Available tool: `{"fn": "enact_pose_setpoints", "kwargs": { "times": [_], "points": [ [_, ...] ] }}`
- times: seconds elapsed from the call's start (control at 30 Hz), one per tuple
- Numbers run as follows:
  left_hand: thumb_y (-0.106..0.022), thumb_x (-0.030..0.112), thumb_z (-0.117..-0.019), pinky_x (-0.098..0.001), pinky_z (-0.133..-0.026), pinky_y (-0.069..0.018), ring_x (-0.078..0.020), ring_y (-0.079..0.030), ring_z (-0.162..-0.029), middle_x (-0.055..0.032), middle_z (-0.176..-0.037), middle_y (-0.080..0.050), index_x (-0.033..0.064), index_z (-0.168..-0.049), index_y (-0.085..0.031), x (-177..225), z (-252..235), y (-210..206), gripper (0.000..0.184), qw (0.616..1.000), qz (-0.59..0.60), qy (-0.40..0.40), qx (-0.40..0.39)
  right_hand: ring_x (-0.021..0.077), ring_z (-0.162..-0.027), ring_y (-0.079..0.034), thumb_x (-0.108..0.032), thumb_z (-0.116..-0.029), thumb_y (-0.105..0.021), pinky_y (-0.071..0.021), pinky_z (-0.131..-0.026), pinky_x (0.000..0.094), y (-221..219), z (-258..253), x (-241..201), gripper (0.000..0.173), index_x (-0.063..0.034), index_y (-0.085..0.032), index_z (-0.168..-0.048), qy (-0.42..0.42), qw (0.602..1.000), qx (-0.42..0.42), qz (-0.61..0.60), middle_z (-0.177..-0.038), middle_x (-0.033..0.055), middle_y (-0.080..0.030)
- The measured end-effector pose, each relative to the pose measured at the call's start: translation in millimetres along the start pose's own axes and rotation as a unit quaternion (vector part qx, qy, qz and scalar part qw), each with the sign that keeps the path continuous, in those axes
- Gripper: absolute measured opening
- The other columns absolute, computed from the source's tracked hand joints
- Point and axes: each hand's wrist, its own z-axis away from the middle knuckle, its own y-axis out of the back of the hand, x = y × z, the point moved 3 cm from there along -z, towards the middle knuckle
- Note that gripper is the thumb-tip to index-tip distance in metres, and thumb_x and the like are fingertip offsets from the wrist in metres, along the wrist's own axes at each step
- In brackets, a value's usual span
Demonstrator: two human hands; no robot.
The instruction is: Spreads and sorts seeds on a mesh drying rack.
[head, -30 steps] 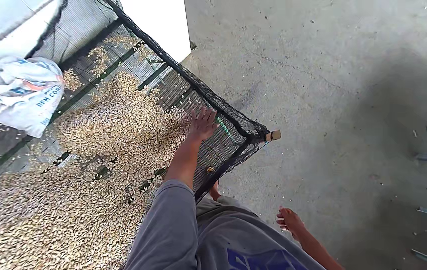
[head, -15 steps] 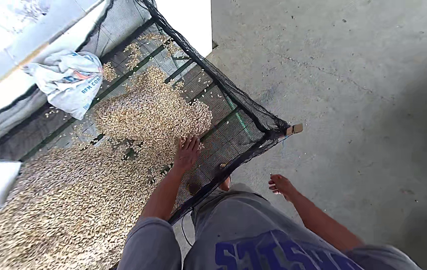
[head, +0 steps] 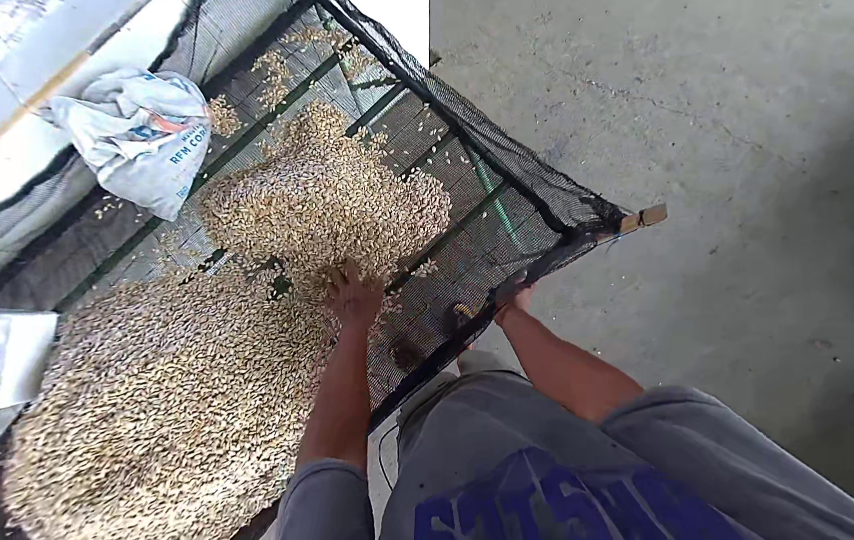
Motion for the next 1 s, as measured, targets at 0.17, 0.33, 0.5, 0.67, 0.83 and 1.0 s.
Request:
{"fn": "enact_pose_setpoints", "kwargs": {
  "times": [0.17, 0.33, 0.5, 0.67, 0.83, 1.0],
  "points": [
    [-0.056, 0.053, -0.1009, -0.0723, -0.107, -0.0367, -0.0546, -0.036, -0.143, -0.0269, -0.158, -0.037, 0.0181, -0.146, -0.056, -3.4, 6.5, -12.8, 0.057, 0.995, -0.066, -0.073, -0.013, 0.0342, -0.139, -0.051, -0.036, -0.1139, -0.021, -0.0430, -0.113, 0.0478, -8.1, -8.7, 4.4, 0.056, -0.0006, -0.028, -0.156, -0.020, 0.998, 0.038, -0.045, -0.149, 0.0246, -0.050],
    [-0.065, 0.033, -0.0979, -0.0618, -0.103, -0.0476, -0.0438, -0.052, -0.134, -0.0229, -0.147, -0.052, 0.0129, -0.134, -0.065, -41.1, 4.7, 3.8, 0.042, 0.990, -0.026, -0.124, -0.067, 0.0319, -0.133, -0.055, -0.039, -0.1132, -0.027, -0.0463, -0.108, 0.0487, -10.1, -17.2, 12.9, 0.053, -0.0051, -0.037, -0.153, -0.047, 0.986, 0.066, -0.148, -0.143, 0.0212, -0.056],
    [-0.070, 0.015, -0.0947, -0.0504, -0.093, -0.0549, -0.0303, -0.065, -0.112, -0.0200, -0.128, -0.065, 0.0057, -0.135, -0.060, -88.4, 22.9, 41.7, 0.042, 0.940, 0.330, 0.040, -0.074, 0.0310, -0.138, -0.051, -0.039, -0.1132, -0.024, -0.0437, -0.112, 0.0476, -13.1, -25.4, 19.4, 0.055, -0.0048, -0.033, -0.155, -0.020, 0.988, 0.064, -0.136, -0.148, 0.0200, -0.052],
    [-0.055, 0.013, -0.1041, -0.0317, -0.054, -0.0560, -0.0210, -0.069, -0.073, -0.0143, -0.111, -0.071, 0.0099, -0.138, -0.053, -136.2, 60.4, 87.7, 0.034, 0.795, 0.594, 0.120, 0.001, 0.0303, -0.132, -0.057, -0.043, -0.1124, -0.028, -0.0473, -0.108, 0.0477, -13.3, -24.2, 20.0, 0.056, -0.0062, -0.037, -0.153, -0.015, 0.983, 0.085, -0.162, -0.141, 0.0190, -0.058],
    [-0.040, 0.024, -0.1106, -0.0287, -0.060, -0.0596, -0.0173, -0.071, -0.079, -0.0081, -0.108, -0.070, 0.0135, -0.136, -0.051, -182.5, 88.0, 119.8, 0.029, 0.700, 0.703, 0.105, 0.067, 0.0289, -0.132, -0.056, -0.039, -0.1126, -0.028, -0.0481, -0.107, 0.0476, -14.4, -30.0, 22.4, 0.052, -0.0075, -0.038, -0.153, -0.014, 0.978, 0.080, -0.190, -0.143, 0.0179, -0.056],
    [-0.038, 0.036, -0.1115, -0.0313, -0.071, -0.0636, -0.0193, -0.074, -0.089, -0.0088, -0.111, -0.071, 0.0133, -0.127, -0.057, -215.3, 107.3, 142.4, 0.033, 0.615, 0.778, 0.096, 0.085, 0.0269, -0.137, -0.052, -0.037, -0.1132, -0.025, -0.0458, -0.110, 0.0447, -9.8, -16.5, 15.8, 0.052, -0.0068, -0.036, -0.155, -0.005, 0.969, 0.075, -0.235, -0.147, 0.0182, -0.053]
  ]
}}
